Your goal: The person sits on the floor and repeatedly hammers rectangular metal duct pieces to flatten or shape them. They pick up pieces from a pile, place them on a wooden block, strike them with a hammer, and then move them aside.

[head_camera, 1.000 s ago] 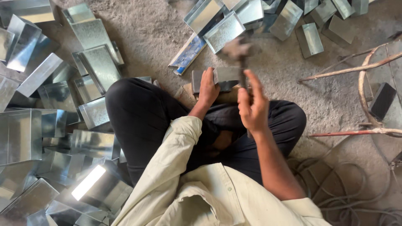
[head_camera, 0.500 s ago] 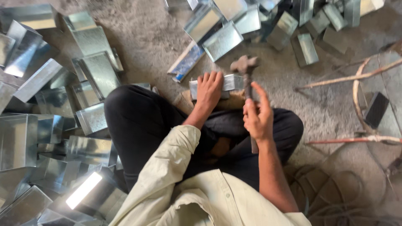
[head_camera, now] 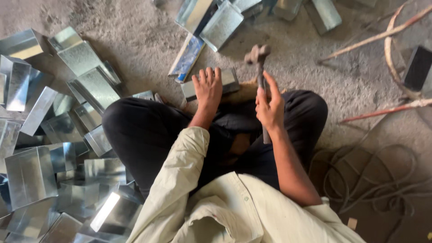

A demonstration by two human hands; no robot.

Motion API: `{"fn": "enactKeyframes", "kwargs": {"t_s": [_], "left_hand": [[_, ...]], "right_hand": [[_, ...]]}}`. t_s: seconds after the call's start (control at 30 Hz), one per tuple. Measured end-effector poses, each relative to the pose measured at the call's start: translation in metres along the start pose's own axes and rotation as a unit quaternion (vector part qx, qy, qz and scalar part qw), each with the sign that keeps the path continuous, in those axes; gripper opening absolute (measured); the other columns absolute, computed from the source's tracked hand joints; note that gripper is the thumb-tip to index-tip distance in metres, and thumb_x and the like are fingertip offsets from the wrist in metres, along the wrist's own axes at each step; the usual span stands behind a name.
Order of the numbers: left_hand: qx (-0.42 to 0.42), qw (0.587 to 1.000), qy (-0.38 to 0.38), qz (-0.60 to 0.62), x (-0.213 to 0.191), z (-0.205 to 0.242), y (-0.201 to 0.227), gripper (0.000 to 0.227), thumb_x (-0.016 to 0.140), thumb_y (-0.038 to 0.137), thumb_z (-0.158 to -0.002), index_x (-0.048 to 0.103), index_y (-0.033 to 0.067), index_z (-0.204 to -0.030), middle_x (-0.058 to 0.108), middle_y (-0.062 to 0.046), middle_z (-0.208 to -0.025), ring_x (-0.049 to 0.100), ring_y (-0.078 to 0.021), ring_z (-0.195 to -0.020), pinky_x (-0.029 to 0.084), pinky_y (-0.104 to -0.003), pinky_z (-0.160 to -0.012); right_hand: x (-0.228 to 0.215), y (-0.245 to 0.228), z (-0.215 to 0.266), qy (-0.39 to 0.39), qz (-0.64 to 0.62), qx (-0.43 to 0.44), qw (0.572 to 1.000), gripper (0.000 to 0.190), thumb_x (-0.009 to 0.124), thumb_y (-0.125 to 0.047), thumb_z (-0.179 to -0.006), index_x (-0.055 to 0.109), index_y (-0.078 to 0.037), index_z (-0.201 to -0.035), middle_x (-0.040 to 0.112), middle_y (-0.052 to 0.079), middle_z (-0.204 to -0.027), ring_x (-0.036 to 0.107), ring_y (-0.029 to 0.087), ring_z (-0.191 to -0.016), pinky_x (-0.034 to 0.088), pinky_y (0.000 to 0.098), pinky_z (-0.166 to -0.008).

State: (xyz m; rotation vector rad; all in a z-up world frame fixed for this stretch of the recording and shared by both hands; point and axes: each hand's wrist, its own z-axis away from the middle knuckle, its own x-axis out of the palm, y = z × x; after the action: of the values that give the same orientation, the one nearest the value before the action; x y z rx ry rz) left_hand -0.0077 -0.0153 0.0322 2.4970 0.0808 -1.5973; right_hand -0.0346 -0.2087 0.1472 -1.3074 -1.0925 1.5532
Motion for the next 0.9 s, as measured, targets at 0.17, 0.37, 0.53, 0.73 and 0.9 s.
{"fn": "enactKeyframes", "kwargs": {"t_s": [0.17, 0.37, 0.53, 0.73, 0.9], "left_hand": [[0.0, 0.998, -0.054, -0.009, -0.004, -0.006, 0.001, 0.02, 0.063, 0.015, -0.092, 0.063, 0.0142, -0.112, 0.06, -0.004, -0.1, 0.057, -0.0259, -0.102, 0.042, -0.048, -0.092], [0.014, 0.999, -0.045, -0.014, -0.005, -0.007, -0.001, 0.024, 0.062, 0.015, -0.09, 0.063, 0.0142, -0.114, 0.06, -0.004, -0.1, 0.057, -0.0248, -0.1, 0.042, -0.048, -0.09], [0.027, 0.999, -0.039, 0.002, -0.002, -0.005, -0.004, 0.021, 0.061, 0.015, -0.093, 0.063, 0.014, -0.114, 0.061, -0.004, -0.102, 0.058, -0.025, -0.102, 0.042, -0.047, -0.091], [0.025, 0.999, -0.018, -0.016, -0.002, -0.009, -0.003, 0.02, 0.061, 0.016, -0.089, 0.063, 0.0158, -0.109, 0.061, -0.003, -0.099, 0.058, -0.0243, -0.099, 0.043, -0.047, -0.09], [0.022, 1.0, -0.011, -0.006, 0.001, -0.003, -0.004, 0.018, 0.062, 0.016, -0.092, 0.063, 0.0147, -0.109, 0.061, -0.004, -0.099, 0.058, -0.0251, -0.099, 0.043, -0.047, -0.091]], "right_hand": [[0.01, 0.009, 0.011, 0.02, 0.092, -0.208, 0.974, 0.047, 0.053, -0.016, -0.111, 0.044, -0.017, -0.157, 0.062, -0.001, -0.084, 0.059, 0.004, -0.064, 0.048, 0.0223, -0.052], [0.009, -0.015, -0.013, -0.061, 0.065, 0.012, 0.996, 0.051, 0.056, -0.019, -0.104, 0.05, -0.017, -0.154, 0.057, 0.003, -0.071, 0.051, 0.009, -0.053, 0.043, 0.0271, -0.044], [0.022, 0.005, 0.007, 0.055, 0.087, -0.178, 0.979, 0.046, 0.052, -0.019, -0.11, 0.045, -0.012, -0.155, 0.064, 0.003, -0.078, 0.061, 0.009, -0.061, 0.052, 0.0261, -0.056], [-0.005, 0.017, -0.016, -0.051, 0.208, -0.112, 0.97, 0.048, 0.055, -0.016, -0.104, 0.052, -0.013, -0.152, 0.072, 0.006, -0.093, 0.068, 0.012, -0.07, 0.056, 0.0287, -0.059], [0.007, 0.022, 0.004, 0.006, 0.164, -0.197, 0.967, 0.044, 0.054, -0.017, -0.11, 0.049, -0.015, -0.154, 0.068, 0.007, -0.092, 0.067, 0.011, -0.072, 0.054, 0.0282, -0.063]]}}
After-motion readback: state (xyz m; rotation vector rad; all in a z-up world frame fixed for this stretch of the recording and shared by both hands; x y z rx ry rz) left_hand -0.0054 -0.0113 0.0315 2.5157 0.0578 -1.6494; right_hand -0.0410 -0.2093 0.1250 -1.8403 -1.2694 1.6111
